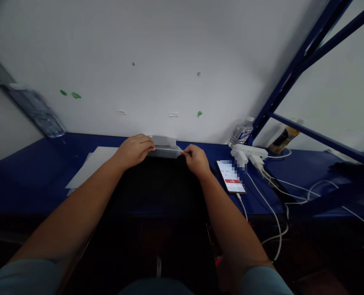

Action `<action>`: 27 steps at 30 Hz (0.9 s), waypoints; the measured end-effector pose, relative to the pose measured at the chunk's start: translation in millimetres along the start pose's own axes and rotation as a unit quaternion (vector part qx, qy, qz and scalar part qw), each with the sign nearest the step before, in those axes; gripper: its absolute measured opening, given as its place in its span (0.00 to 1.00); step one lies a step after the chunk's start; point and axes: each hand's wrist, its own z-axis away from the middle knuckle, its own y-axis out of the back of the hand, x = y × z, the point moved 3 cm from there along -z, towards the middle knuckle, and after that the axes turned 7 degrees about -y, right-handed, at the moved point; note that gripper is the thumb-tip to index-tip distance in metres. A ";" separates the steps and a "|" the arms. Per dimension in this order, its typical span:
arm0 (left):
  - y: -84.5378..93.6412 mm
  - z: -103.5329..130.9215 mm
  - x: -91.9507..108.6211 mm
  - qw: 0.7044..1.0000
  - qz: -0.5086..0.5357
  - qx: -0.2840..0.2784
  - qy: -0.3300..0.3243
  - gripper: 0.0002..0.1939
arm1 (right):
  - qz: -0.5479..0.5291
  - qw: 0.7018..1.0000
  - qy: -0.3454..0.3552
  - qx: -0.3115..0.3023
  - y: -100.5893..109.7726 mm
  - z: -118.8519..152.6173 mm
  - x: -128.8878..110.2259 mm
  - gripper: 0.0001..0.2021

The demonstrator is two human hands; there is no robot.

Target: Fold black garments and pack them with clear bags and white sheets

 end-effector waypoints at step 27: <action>-3.8 19.6 -29.8 0.991 0.082 -0.053 0.095 0.14 | 0.000 0.995 0.101 0.007 13.3 4.9 -7.2 0.09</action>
